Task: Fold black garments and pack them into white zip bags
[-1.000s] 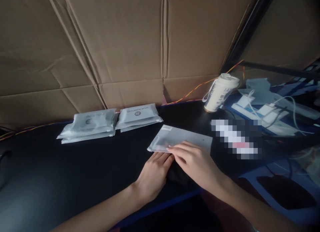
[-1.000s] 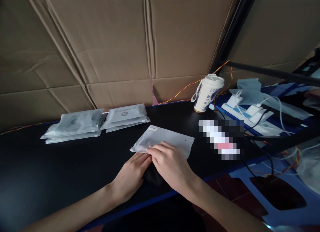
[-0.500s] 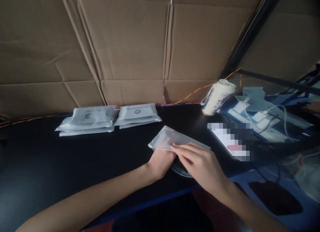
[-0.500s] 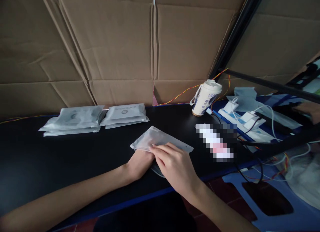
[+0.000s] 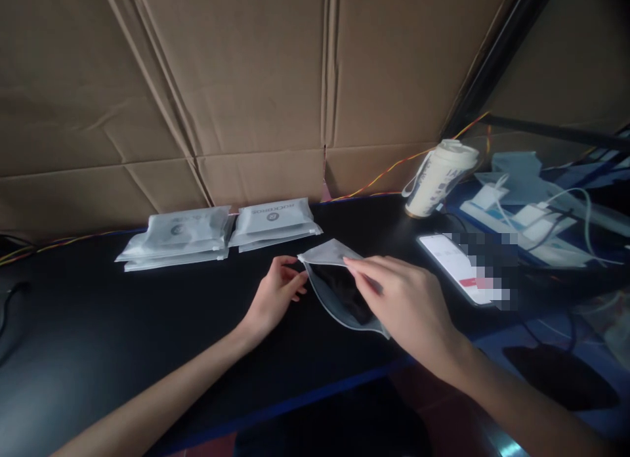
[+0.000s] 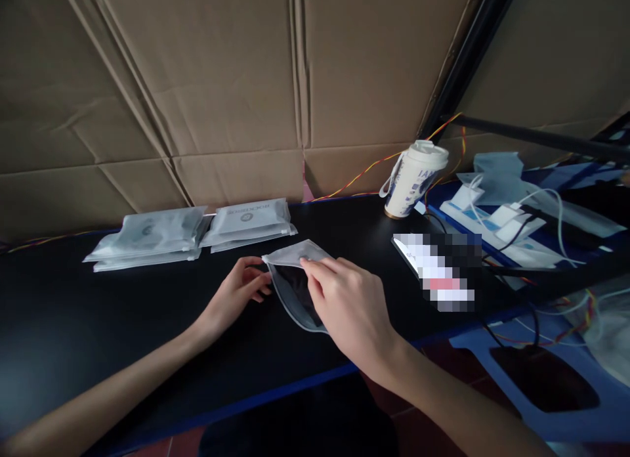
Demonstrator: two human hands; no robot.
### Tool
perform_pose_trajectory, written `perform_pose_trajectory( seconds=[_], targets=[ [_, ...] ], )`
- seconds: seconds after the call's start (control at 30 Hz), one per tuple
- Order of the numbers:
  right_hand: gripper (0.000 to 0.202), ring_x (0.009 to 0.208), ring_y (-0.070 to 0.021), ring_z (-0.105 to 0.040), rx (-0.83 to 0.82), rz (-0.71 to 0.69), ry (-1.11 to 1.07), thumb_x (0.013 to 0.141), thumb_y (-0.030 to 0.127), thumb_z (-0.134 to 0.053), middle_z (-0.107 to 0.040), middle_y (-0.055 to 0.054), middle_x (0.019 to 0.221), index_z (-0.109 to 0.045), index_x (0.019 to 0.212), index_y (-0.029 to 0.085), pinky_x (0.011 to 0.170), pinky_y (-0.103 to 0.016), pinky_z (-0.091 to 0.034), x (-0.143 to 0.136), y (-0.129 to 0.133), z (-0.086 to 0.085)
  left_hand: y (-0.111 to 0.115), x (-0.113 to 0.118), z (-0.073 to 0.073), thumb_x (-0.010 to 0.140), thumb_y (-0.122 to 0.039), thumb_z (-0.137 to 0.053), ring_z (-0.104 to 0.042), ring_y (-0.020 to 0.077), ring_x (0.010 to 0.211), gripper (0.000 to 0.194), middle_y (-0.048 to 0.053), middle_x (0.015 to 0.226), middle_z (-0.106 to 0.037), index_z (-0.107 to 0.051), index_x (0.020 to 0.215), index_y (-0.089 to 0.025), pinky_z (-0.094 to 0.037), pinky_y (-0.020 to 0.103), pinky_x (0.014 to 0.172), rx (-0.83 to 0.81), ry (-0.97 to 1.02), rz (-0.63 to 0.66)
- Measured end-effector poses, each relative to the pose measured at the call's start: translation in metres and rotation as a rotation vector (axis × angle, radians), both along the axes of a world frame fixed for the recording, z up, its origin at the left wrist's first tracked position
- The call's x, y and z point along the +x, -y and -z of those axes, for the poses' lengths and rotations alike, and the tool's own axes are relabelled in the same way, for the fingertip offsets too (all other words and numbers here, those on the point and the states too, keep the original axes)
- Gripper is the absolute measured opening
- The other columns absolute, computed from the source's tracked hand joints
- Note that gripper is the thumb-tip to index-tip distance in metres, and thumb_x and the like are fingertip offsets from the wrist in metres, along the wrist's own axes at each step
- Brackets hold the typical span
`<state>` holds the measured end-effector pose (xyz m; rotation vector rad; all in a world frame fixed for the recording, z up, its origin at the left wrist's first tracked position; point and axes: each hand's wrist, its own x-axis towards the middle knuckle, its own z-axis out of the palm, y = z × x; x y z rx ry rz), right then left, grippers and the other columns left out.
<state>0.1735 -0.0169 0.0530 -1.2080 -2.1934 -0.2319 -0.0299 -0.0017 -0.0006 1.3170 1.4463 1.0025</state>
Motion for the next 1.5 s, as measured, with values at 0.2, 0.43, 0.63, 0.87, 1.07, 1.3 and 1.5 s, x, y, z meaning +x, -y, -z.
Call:
perform_pose_trajectory(
  seconds=[0.2,0.43,0.63,0.87,1.07,1.3,1.5],
  targets=[
    [0.021,0.068,-0.0143,-0.066,-0.061,0.005,0.004,0.085,0.012,-0.055,-0.073,0.0,0.081,-0.071,0.096,0.019,0.059,-0.025,-0.044,0.0,-0.008,-0.002,-0.009,0.011,-0.009,0.087,-0.029,-0.044,-0.067,0.0212,0.084,0.024,0.01,0.096,-0.067,-0.058,0.099,-0.012,-0.055,0.038,0.077,-0.198,0.473,0.26],
    [0.018,0.06,-0.0152,-0.063,-0.186,-0.004,0.069,0.083,0.011,-0.055,-0.07,-0.001,0.075,-0.07,0.089,0.02,0.053,-0.027,-0.039,-0.009,-0.022,-0.011,-0.007,0.025,0.007,0.071,-0.026,-0.074,-0.071,0.0216,0.07,0.056,0.005,0.083,-0.067,-0.045,0.118,-0.017,-0.058,0.034,0.063,-0.301,0.397,0.351],
    [0.017,0.064,-0.0153,-0.065,-0.397,-0.134,0.113,0.085,0.018,-0.058,-0.071,0.0,0.08,-0.068,0.098,0.023,0.056,-0.026,-0.043,-0.013,-0.016,-0.017,-0.008,0.036,0.009,0.076,-0.024,-0.067,-0.065,0.0157,0.05,0.031,-0.001,0.062,-0.064,-0.047,0.099,-0.015,-0.053,0.025,0.046,-0.264,0.29,0.383],
    [0.025,0.075,-0.0148,-0.069,-0.757,-0.454,-0.027,0.086,0.04,-0.06,-0.074,0.001,0.085,-0.069,0.105,0.027,0.067,-0.025,-0.052,-0.011,-0.074,-0.026,-0.014,0.01,-0.003,0.075,-0.028,-0.066,-0.067,0.0157,0.056,0.027,0.002,0.073,-0.067,-0.055,0.096,-0.016,-0.053,0.025,0.049,-0.422,0.13,0.622],
    [0.024,0.093,-0.0174,-0.066,-0.727,-0.453,-0.081,0.088,0.034,-0.058,-0.071,-0.006,0.103,-0.068,0.105,0.019,0.082,-0.03,-0.051,-0.021,-0.122,0.013,-0.044,-0.024,-0.019,0.078,-0.034,-0.063,-0.069,0.017,0.073,0.033,0.005,0.088,-0.069,-0.058,0.105,-0.015,-0.054,0.028,0.064,-0.42,0.082,0.548],
    [0.019,0.081,-0.0149,-0.067,-0.821,-0.405,-0.215,0.088,0.03,-0.057,-0.073,-0.004,0.09,-0.07,0.095,0.018,0.073,-0.027,-0.049,-0.026,-0.128,0.037,-0.06,-0.029,-0.017,0.084,-0.043,-0.058,-0.067,0.0148,0.076,0.035,0.008,0.096,-0.067,-0.062,0.102,-0.012,-0.052,0.027,0.068,-0.352,0.148,0.273],
    [0.017,0.082,-0.0156,-0.067,-0.946,-0.405,-0.294,0.084,0.032,-0.061,-0.073,-0.003,0.087,-0.072,0.086,0.019,0.072,-0.026,-0.047,-0.024,-0.133,0.044,-0.057,-0.019,-0.01,0.081,-0.045,-0.061,-0.065,0.0139,0.072,0.035,0.006,0.092,-0.067,-0.067,0.094,-0.014,-0.045,0.02,0.053,-0.226,-0.004,0.262]
  ],
)
